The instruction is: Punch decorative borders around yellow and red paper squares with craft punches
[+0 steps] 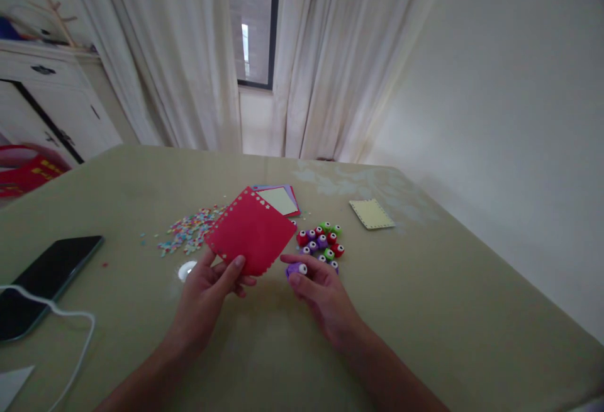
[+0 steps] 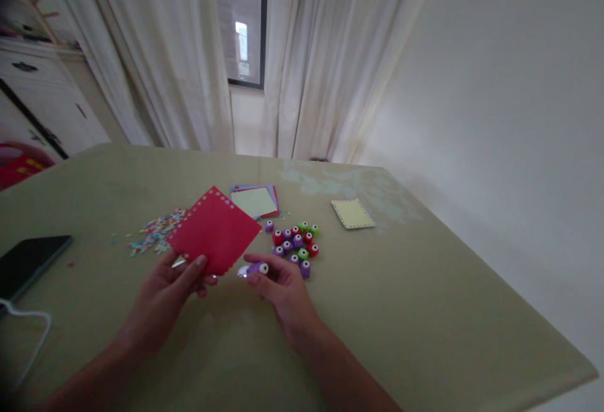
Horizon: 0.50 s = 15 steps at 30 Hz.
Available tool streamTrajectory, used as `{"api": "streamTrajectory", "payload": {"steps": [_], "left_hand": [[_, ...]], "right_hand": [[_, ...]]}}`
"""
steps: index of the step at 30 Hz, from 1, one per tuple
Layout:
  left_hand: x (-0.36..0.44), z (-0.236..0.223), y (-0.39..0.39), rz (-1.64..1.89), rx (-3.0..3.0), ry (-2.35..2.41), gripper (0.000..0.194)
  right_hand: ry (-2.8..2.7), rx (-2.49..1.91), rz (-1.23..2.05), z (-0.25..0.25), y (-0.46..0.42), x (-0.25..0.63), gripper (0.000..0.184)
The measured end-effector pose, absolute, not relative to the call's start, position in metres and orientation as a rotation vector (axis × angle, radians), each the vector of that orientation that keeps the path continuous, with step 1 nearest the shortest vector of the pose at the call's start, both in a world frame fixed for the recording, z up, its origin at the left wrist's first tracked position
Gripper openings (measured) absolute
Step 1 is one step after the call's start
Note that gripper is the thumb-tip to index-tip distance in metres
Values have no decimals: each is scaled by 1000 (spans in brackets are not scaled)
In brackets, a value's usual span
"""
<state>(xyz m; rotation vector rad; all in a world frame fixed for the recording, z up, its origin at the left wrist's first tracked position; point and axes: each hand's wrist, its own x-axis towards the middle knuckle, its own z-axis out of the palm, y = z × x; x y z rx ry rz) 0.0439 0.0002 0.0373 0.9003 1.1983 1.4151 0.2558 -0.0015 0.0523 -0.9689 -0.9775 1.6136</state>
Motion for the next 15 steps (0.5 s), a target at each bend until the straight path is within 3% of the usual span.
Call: {"api": "streamTrajectory", "payload": {"steps": [5, 11, 15], "left_hand": [[45, 37, -2, 1390, 920, 1197, 53], [41, 46, 2, 1487, 867, 1296, 61], [37, 44, 6, 1523, 869, 1299, 62]], "right_hand": [[-1110, -1091, 1497, 47, 3, 261, 48], [-1895, -1373, 514, 43, 11, 275, 21], [-2212, -1435, 177, 31, 11, 269, 14]]}}
